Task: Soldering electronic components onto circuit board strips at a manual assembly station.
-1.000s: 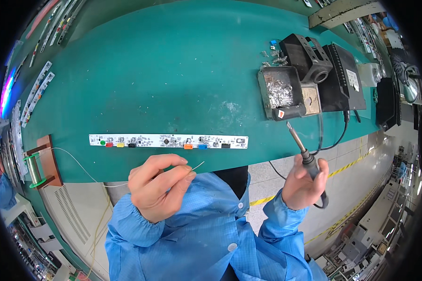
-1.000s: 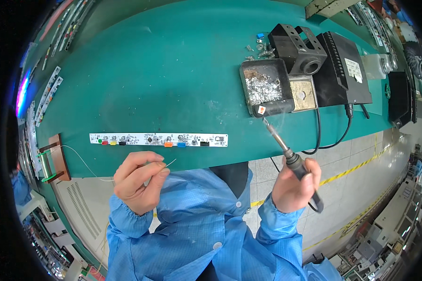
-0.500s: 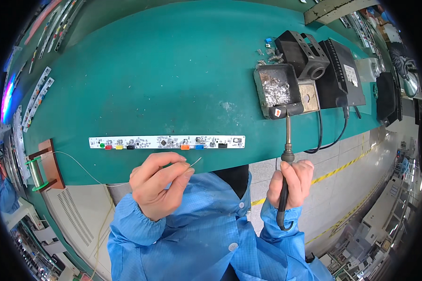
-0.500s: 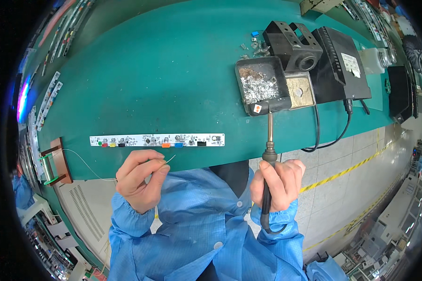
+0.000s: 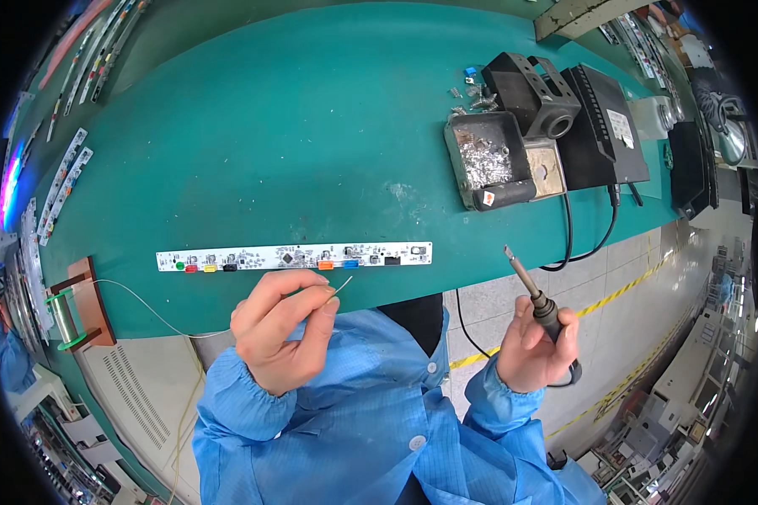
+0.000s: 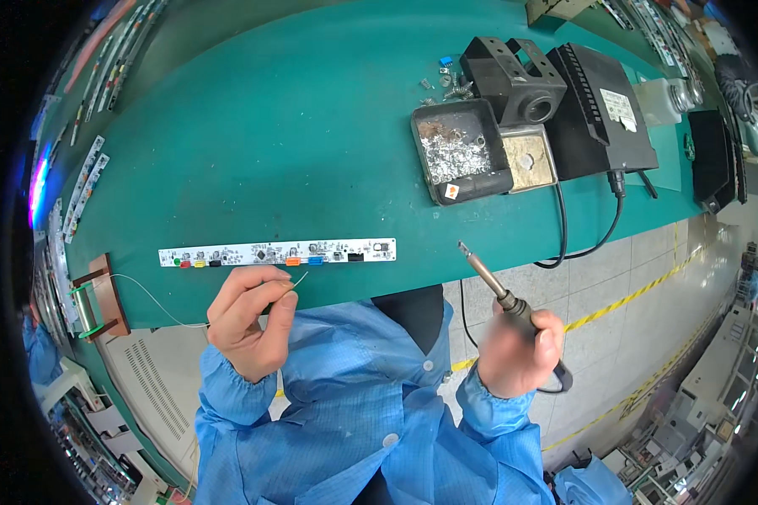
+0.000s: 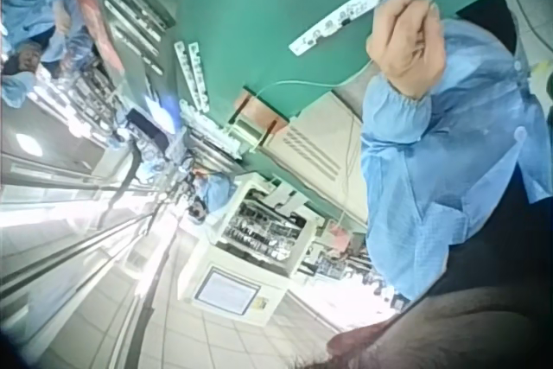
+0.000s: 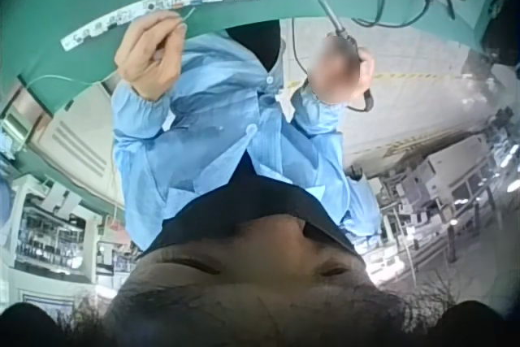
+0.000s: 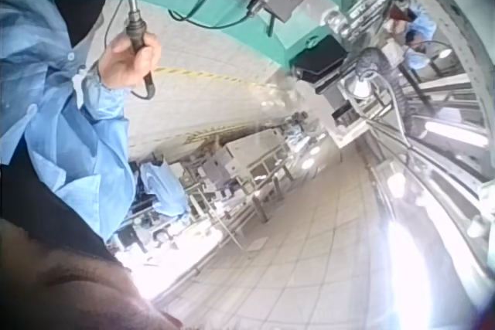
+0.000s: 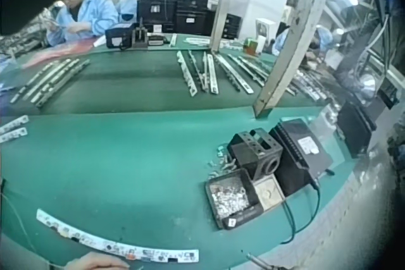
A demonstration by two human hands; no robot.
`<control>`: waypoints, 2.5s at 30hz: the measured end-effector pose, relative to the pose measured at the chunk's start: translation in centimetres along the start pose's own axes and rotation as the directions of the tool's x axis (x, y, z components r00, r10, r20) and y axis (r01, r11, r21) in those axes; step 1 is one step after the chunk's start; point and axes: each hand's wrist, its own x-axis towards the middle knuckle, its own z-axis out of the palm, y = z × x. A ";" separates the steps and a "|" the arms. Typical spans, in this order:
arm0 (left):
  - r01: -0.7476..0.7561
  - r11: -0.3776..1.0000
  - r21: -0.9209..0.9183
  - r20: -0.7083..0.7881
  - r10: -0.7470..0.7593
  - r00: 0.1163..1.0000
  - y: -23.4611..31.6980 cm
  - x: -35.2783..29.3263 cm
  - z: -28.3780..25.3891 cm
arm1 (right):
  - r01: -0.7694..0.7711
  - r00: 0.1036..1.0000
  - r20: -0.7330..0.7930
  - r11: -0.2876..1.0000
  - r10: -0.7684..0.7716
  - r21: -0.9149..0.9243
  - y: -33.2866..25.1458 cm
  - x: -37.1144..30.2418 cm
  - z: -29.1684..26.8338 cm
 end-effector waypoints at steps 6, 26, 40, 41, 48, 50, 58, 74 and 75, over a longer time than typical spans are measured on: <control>0.094 0.995 -0.031 0.019 -0.094 0.995 0.6 -0.2 0.0 | -0.266 0.958 0.171 0.936 0.230 0.231 -0.1 0.6 -0.3; -0.017 0.991 0.134 0.051 0.010 0.999 1.0 1.5 1.4 | 0.744 0.652 0.736 0.341 -0.183 -0.574 0.6 2.1 1.0; -0.276 0.928 0.250 0.364 0.174 0.915 0.5 12.1 11.2 | 0.747 0.657 0.730 0.293 -0.186 -0.597 -0.2 2.4 1.9; -0.282 0.929 0.240 0.369 0.181 0.912 0.4 12.4 11.3 | 0.753 0.653 0.738 0.244 -0.168 -0.611 -0.5 2.5 2.2; -0.291 0.921 0.259 0.369 0.184 0.911 0.4 12.4 11.6 | 0.756 0.649 0.739 0.041 -0.180 -0.654 -1.3 4.1 3.7; -0.283 0.923 0.261 0.371 0.175 0.912 0.6 12.3 11.1 | 0.722 0.691 0.659 0.335 -0.298 -0.605 -1.2 4.2 2.3; -0.293 0.886 0.359 0.394 0.141 0.908 4.2 10.3 4.3 | -0.231 0.962 0.192 0.949 0.192 0.212 -0.4 3.3 -0.3; -0.098 0.918 0.384 -0.016 0.113 0.994 -1.3 1.3 -0.7 | -0.317 0.899 0.356 0.940 0.255 0.125 1.0 3.3 0.4; -0.154 0.895 0.420 0.061 0.141 0.988 -1.6 1.4 -1.0 | -0.317 0.903 0.337 0.943 0.267 0.102 1.2 3.2 0.5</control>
